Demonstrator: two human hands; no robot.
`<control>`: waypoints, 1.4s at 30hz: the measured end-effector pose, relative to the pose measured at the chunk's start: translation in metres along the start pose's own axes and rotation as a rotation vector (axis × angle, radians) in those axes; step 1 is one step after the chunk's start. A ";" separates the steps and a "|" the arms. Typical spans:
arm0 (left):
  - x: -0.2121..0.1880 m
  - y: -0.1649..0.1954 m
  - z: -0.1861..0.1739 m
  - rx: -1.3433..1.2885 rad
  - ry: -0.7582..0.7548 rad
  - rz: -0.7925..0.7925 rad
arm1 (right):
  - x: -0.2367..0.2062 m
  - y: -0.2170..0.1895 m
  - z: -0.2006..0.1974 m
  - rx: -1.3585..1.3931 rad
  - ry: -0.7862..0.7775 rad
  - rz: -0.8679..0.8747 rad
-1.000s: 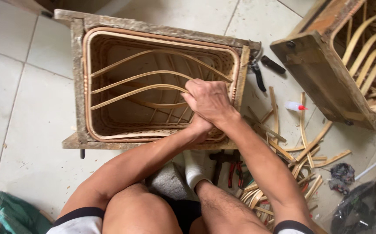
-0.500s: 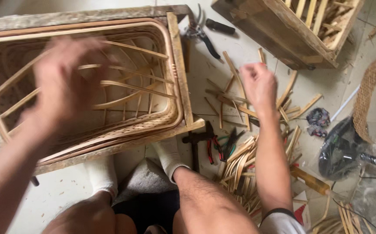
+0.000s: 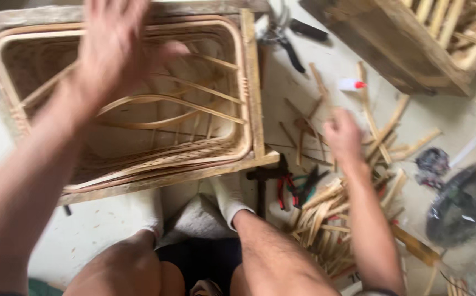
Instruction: The person sits on the floor assembling a woven bamboo basket held in a wooden jig, pressing curved bamboo ribs into the basket rim and weaving them across the frame. They hammer the ribs to seat them, trim excess material with pliers, and squeeze glue from a bottle along the rim joints.
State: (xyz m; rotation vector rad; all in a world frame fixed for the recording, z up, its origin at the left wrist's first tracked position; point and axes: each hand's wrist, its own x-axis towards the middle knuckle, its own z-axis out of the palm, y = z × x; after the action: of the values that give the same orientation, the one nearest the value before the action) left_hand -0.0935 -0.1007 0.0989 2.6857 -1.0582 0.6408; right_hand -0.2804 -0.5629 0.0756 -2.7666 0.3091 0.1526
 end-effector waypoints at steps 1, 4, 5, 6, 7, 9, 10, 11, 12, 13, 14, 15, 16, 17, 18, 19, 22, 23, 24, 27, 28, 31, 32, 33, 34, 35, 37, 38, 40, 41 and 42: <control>-0.009 0.020 -0.010 -0.104 -0.085 -0.107 | -0.001 -0.008 -0.009 0.036 0.160 -0.117; -0.064 0.085 -0.055 -0.332 -0.376 0.018 | -0.002 -0.046 -0.033 0.505 0.255 0.105; -0.079 0.108 -0.059 -0.394 -0.386 0.012 | 0.001 -0.063 -0.036 0.668 0.234 0.066; -0.092 0.123 -0.058 -0.458 -0.398 0.005 | 0.001 -0.082 -0.035 0.829 0.207 0.029; -0.104 0.129 -0.054 -0.443 -0.405 0.018 | 0.002 -0.101 -0.031 0.991 0.175 -0.010; -0.121 0.137 -0.049 -0.415 -0.426 0.039 | 0.017 -0.139 -0.012 1.139 0.175 -0.092; -0.126 0.138 -0.046 -0.455 -0.438 0.033 | 0.023 -0.155 -0.002 1.166 0.166 -0.100; -0.127 0.137 -0.042 -0.489 -0.448 0.024 | 0.031 -0.170 0.009 1.196 0.154 -0.115; -0.128 0.135 -0.040 -0.517 -0.457 0.012 | 0.037 -0.184 0.020 1.231 0.140 -0.134; -0.128 0.133 -0.040 -0.543 -0.465 -0.004 | 0.040 -0.196 0.031 1.243 0.130 -0.157; -0.127 0.133 -0.040 -0.571 -0.474 -0.016 | 0.042 -0.205 0.042 1.253 0.123 -0.177; -0.125 0.133 -0.042 -0.603 -0.482 -0.027 | 0.044 -0.212 0.050 1.260 0.118 -0.195; -0.124 0.133 -0.043 -0.624 -0.455 -0.040 | 0.046 -0.216 0.057 1.252 0.137 -0.184; -0.123 0.134 -0.044 -0.651 -0.431 -0.055 | 0.046 -0.219 0.063 1.240 0.153 -0.167; -0.121 0.134 -0.045 -0.673 -0.403 -0.070 | 0.046 -0.221 0.067 1.229 0.171 -0.156; -0.120 0.134 -0.045 -0.674 -0.403 -0.070 | 0.045 -0.220 0.070 1.211 0.172 -0.162; -0.119 0.133 -0.045 -0.686 -0.405 -0.073 | 0.043 -0.215 0.078 1.174 0.179 -0.166; -0.119 0.132 -0.045 -0.691 -0.402 -0.076 | 0.044 -0.213 0.081 1.175 0.186 -0.163; -0.119 0.131 -0.045 -0.694 -0.398 -0.080 | 0.045 -0.210 0.084 1.178 0.191 -0.163; -0.121 0.131 -0.044 -0.698 -0.453 -0.071 | 0.047 -0.204 0.092 1.126 0.219 -0.206; -0.121 0.131 -0.043 -0.699 -0.443 -0.068 | 0.048 -0.203 0.094 1.120 0.207 -0.207; -0.122 0.133 -0.043 -0.701 -0.423 -0.066 | 0.049 -0.199 0.095 1.057 0.189 -0.236; -0.122 0.133 -0.043 -0.703 -0.425 -0.065 | 0.050 -0.199 0.093 1.005 0.200 -0.258; -0.122 0.132 -0.042 -0.703 -0.426 -0.067 | 0.051 -0.198 0.092 0.954 0.210 -0.282; -0.122 0.132 -0.042 -0.697 -0.428 -0.063 | 0.053 -0.199 0.090 0.902 0.190 -0.278; -0.122 0.131 -0.042 -0.692 -0.432 -0.058 | 0.054 -0.200 0.088 0.851 0.171 -0.270; -0.121 0.129 -0.043 -0.688 -0.436 -0.054 | 0.058 -0.205 0.084 0.784 0.119 -0.261; -0.121 0.129 -0.044 -0.687 -0.433 -0.054 | 0.059 -0.207 0.083 0.767 0.089 -0.262; -0.116 0.129 -0.046 -0.699 -0.428 -0.034 | 0.062 -0.214 0.080 0.737 0.040 -0.250; -0.112 0.127 -0.047 -0.710 -0.426 -0.016 | 0.063 -0.217 0.078 0.724 0.020 -0.238; -0.106 0.125 -0.048 -0.721 -0.425 0.002 | 0.064 -0.220 0.076 0.712 -0.002 -0.227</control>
State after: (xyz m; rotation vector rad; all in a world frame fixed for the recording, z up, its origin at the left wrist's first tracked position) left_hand -0.2640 -0.1123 0.0950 2.1958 -1.1029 -0.2983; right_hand -0.1724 -0.3474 0.0684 -2.0721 0.0291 -0.0157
